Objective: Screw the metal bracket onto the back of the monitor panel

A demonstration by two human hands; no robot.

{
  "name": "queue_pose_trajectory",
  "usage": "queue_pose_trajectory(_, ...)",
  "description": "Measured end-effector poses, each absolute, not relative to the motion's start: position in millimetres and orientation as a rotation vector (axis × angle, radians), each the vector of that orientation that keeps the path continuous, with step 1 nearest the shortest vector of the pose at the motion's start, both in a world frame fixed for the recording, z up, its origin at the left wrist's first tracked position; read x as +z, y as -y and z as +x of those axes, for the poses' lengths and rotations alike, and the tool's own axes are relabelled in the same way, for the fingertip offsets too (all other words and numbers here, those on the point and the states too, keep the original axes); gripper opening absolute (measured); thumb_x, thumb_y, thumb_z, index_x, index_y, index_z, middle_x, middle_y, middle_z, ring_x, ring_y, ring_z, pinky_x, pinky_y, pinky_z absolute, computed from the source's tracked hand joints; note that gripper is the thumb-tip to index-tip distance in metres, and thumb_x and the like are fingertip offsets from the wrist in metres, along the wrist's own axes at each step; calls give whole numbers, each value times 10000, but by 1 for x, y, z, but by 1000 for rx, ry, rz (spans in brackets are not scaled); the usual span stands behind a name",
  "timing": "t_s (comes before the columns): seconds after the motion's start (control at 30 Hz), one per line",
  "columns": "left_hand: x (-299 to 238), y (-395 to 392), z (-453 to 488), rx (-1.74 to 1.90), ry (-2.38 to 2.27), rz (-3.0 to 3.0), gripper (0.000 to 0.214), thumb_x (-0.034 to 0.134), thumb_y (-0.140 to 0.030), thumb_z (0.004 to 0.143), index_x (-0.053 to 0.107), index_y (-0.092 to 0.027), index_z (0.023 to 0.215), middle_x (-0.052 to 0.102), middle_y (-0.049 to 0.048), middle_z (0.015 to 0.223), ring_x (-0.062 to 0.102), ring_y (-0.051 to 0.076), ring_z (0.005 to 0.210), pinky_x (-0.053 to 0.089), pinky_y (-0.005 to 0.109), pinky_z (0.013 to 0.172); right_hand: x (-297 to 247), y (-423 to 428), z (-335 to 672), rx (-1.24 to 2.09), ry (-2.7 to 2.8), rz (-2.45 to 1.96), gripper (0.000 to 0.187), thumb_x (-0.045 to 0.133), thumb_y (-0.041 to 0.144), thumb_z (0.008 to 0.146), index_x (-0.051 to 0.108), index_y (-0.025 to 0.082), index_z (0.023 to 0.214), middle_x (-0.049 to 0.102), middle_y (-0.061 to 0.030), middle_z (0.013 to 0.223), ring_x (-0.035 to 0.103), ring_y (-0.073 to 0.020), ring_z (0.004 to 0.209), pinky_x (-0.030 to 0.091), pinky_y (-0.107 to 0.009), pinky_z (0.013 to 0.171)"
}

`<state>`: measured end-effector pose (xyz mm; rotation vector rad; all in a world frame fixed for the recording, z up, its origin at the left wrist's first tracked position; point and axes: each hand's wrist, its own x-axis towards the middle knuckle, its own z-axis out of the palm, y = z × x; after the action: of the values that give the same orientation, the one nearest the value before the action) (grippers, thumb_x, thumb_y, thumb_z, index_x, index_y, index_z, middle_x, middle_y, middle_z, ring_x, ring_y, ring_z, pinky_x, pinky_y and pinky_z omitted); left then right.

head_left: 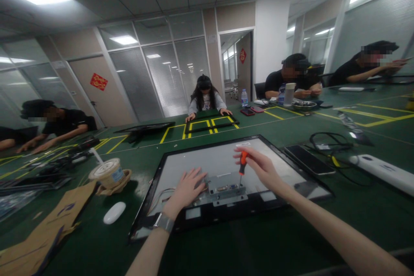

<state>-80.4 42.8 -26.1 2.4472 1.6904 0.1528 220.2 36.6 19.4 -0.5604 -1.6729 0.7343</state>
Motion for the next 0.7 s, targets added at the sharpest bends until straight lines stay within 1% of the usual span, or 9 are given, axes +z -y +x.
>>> queue_pose_trajectory(0.03,-27,-43,-81,151,-1689,2448,505,358,-491,996,410,-333,1474,300,39,1602,222,273,1484,160,548,1185,18,-37,219,759,1665,-557,345,504,380,974,618,261,1277,669,-103,1128,702,-214,892,628,-402,756)
queue_pose_trajectory(0.1,-27,-44,-81,151,-1691,2444,505,357,-490,997,411,-331,1474,299,41,1603,220,273,1484,157,549,1185,15,-38,218,717,1641,-586,342,567,387,941,633,266,1254,664,-91,1108,696,-202,863,628,-388,748)
queue_pose_trajectory(0.27,-27,-43,-81,158,-1688,2443,500,351,-497,999,420,-335,1467,299,34,1603,221,269,1484,155,546,1187,13,-41,217,552,1599,-638,215,742,354,820,726,267,1016,608,-41,943,633,-174,815,596,-318,727)
queue_pose_trajectory(0.3,-26,-43,-80,156,-1689,2443,500,352,-496,999,421,-334,1467,299,34,1603,224,270,1483,156,547,1187,14,-41,218,562,1599,-626,208,741,361,822,730,266,1007,597,-38,924,627,-173,807,593,-311,716)
queue_pose_trajectory(0.37,-25,-43,-80,147,-1694,2444,499,350,-487,1000,420,-330,1468,298,38,1603,225,272,1483,159,548,1186,17,-38,218,623,1600,-593,216,678,393,872,732,259,1033,591,-48,948,632,-173,802,595,-312,701)
queue_pose_trajectory(0.47,-23,-42,-78,125,-1700,2445,499,346,-477,1001,415,-326,1472,297,41,1603,223,274,1483,164,550,1184,20,-34,219,793,1591,-545,286,566,411,946,716,251,1129,598,-87,1118,676,-181,826,611,-341,718)
queue_pose_trajectory(0.53,-23,-42,-78,121,-1704,2442,499,350,-476,1000,415,-327,1471,298,39,1603,223,274,1483,167,549,1184,21,-33,218,896,1580,-534,312,567,412,947,696,255,1183,622,-95,1149,698,-195,840,620,-381,754)
queue_pose_trajectory(0.6,-24,-42,-78,130,-1703,2440,497,353,-476,999,418,-329,1469,302,38,1601,222,270,1484,164,547,1186,21,-34,218,923,1564,-545,319,606,418,922,700,254,1179,658,-82,1064,701,-208,850,623,-406,776)
queue_pose_trajectory(0.7,-26,-44,-80,144,-1699,2442,495,356,-482,998,421,-335,1467,306,34,1599,223,267,1484,156,546,1188,20,-38,217,823,1538,-589,254,725,404,828,751,253,1030,630,-45,914,666,-187,806,622,-347,715)
